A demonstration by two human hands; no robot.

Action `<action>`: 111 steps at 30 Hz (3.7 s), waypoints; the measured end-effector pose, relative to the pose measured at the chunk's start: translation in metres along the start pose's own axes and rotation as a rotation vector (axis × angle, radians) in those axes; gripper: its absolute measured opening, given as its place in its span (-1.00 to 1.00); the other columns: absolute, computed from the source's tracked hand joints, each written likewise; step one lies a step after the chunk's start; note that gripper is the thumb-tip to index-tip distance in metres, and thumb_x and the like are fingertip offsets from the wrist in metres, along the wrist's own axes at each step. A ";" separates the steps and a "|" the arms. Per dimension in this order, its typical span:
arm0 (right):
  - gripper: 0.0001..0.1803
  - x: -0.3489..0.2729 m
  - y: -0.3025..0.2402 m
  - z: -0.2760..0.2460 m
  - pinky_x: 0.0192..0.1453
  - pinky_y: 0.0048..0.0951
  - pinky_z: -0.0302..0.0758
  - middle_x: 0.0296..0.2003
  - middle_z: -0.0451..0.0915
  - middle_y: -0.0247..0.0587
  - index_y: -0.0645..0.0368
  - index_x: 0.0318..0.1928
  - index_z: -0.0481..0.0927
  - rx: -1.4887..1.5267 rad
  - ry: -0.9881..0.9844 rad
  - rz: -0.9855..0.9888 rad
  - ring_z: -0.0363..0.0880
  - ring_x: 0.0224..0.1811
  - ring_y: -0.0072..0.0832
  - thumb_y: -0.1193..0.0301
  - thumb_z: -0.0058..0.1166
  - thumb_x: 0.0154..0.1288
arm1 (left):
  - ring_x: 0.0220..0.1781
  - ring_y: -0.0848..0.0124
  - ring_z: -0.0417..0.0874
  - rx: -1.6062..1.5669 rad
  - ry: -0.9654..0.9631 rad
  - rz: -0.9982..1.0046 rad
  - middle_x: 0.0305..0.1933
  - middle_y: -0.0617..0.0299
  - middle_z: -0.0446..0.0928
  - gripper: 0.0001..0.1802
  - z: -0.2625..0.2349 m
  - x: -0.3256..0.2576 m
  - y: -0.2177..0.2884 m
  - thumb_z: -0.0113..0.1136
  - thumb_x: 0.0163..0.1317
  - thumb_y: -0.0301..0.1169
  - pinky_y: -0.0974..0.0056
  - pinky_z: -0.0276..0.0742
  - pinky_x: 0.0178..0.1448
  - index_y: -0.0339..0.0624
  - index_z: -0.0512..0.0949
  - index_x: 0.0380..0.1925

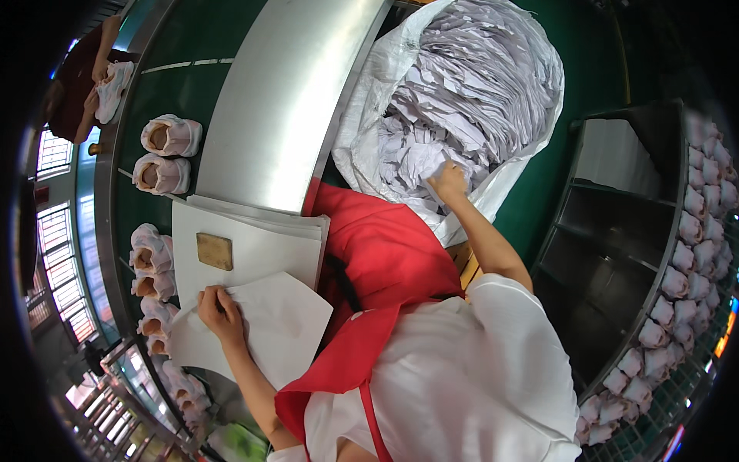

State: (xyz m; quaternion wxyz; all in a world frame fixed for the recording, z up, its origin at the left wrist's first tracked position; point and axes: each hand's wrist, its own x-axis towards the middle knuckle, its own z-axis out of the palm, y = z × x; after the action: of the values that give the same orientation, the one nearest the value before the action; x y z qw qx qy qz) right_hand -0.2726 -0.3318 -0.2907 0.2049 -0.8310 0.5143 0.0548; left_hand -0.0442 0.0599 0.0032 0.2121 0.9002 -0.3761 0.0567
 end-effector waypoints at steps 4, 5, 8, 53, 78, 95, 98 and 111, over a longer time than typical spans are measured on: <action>-0.45 -0.001 0.009 0.036 0.00 -0.22 0.46 -0.29 0.61 0.02 0.21 -0.06 0.46 -0.159 -0.171 0.043 0.60 -0.21 -0.09 0.06 0.16 0.08 | -0.58 0.19 0.27 0.000 0.013 -0.008 -0.62 0.15 0.36 -0.89 0.003 -0.001 0.001 -0.04 0.08 -0.56 0.18 0.18 -0.46 -0.26 0.41 -0.60; -0.49 -0.005 -0.002 0.035 -0.02 -0.23 0.46 -0.29 0.61 0.01 0.20 -0.08 0.47 -0.067 -0.198 -0.011 0.60 -0.23 -0.09 0.08 0.15 0.09 | -0.58 0.19 0.27 0.006 0.010 -0.011 -0.62 0.14 0.37 -0.89 0.002 -0.002 0.000 -0.04 0.08 -0.55 0.18 0.18 -0.46 -0.26 0.41 -0.60; -0.62 -0.008 -0.044 0.037 -0.10 -0.23 0.48 -0.30 0.62 0.01 0.18 -0.15 0.53 0.231 -0.151 -0.292 0.59 -0.27 -0.10 0.17 0.12 0.14 | -0.54 0.19 0.28 0.004 0.004 0.001 -0.61 0.10 0.35 -0.82 0.002 -0.003 0.000 -0.08 0.20 -0.51 0.17 0.19 -0.44 -0.29 0.38 -0.58; -0.37 0.005 -0.070 -0.041 -0.05 -0.42 0.50 -0.11 0.59 -0.11 0.39 0.02 0.44 1.421 -1.070 -0.007 0.59 -0.11 -0.37 0.25 0.34 0.02 | -0.57 0.21 0.24 -0.034 0.100 -0.039 -0.63 0.14 0.34 -0.90 -0.010 -0.023 -0.006 -0.02 0.07 -0.59 0.19 0.18 -0.45 -0.27 0.39 -0.59; -0.44 -0.002 -0.028 -0.141 0.03 -0.39 0.46 -0.12 0.59 -0.07 0.37 -0.03 0.51 -0.239 -0.150 -0.136 0.55 -0.10 -0.41 0.26 0.28 0.00 | -0.66 0.24 0.31 -0.056 0.174 0.139 -0.70 0.20 0.33 -0.87 -0.029 -0.025 -0.007 0.10 -0.03 -0.60 0.24 0.22 -0.44 -0.20 0.39 -0.66; -0.43 -0.262 -0.400 -0.268 -0.25 -0.36 0.36 -0.39 0.53 -0.18 0.38 0.01 0.42 0.373 -1.134 -1.502 0.46 -0.32 -0.48 0.33 0.29 0.01 | -0.33 0.22 0.57 -0.055 0.624 0.044 -0.27 0.08 0.54 -0.54 -0.126 -0.052 0.055 0.30 -0.02 -0.16 0.22 0.43 -0.28 -0.27 0.46 -0.23; -0.42 -0.270 -0.410 -0.262 -0.13 -0.52 0.39 -0.32 0.51 -0.31 0.34 0.05 0.41 0.367 -1.210 -1.427 0.43 -0.24 -0.60 0.41 0.30 0.01 | -0.50 0.20 0.55 -0.007 0.555 -0.079 -0.40 0.08 0.56 -0.42 -0.133 -0.063 0.052 0.34 -0.05 -0.17 0.23 0.42 -0.35 -0.31 0.45 -0.08; 0.04 -0.325 -0.358 -0.309 0.42 -0.08 -0.06 0.27 0.23 0.10 0.36 0.30 0.11 0.584 0.067 -1.797 0.18 0.33 -0.12 -0.27 -0.05 0.09 | -0.57 0.23 0.47 0.201 0.854 -0.309 -0.50 0.16 0.42 -0.65 -0.154 -0.067 0.039 0.25 0.08 -0.18 0.24 0.36 -0.45 -0.13 0.37 -0.65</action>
State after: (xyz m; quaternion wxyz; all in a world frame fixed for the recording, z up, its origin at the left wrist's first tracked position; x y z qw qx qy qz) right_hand -0.1464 -0.0455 0.1902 0.3555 -0.8331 -0.3195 -0.2783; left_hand -0.1104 0.1450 0.1376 0.2655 0.8579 -0.1092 0.4262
